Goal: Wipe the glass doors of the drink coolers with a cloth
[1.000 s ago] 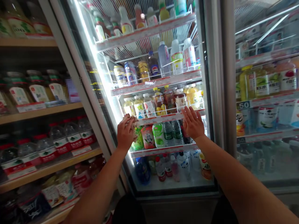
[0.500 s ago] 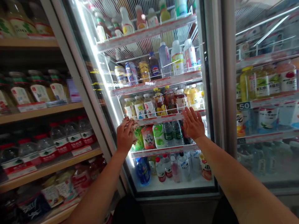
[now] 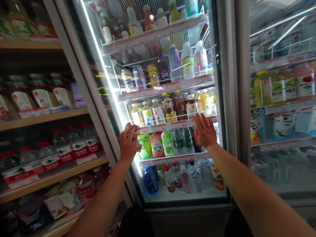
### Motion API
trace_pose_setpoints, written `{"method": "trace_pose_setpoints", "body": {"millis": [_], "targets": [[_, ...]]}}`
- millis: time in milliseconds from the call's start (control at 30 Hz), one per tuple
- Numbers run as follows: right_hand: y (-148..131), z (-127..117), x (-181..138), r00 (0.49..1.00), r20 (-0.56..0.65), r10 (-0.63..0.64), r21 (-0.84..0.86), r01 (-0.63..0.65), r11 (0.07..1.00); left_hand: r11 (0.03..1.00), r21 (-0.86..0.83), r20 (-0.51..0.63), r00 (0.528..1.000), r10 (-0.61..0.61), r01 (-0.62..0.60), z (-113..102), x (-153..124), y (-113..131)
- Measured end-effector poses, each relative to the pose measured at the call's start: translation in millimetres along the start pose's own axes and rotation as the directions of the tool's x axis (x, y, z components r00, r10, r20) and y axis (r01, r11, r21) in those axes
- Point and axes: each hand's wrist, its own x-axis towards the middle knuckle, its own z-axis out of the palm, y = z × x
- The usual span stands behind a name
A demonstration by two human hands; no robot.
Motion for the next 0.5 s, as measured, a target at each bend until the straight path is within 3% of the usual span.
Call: {"method": "trace_pose_setpoints", "body": {"millis": [133,500], "targets": [[0.0,-0.5,0.1,1.000,0.019,0.002,-0.024,-0.002,1.000,0.998,-0.017,0.015,0.998,-0.058,0.058,-1.1,0.7,-0.8],[-1.3,-1.5,0.1,1.000,0.024,0.015,-0.009,-0.014,1.000,0.998,-0.004,0.010,0.998,-0.059,0.059,-2.1,-10.1,-0.4]]}}
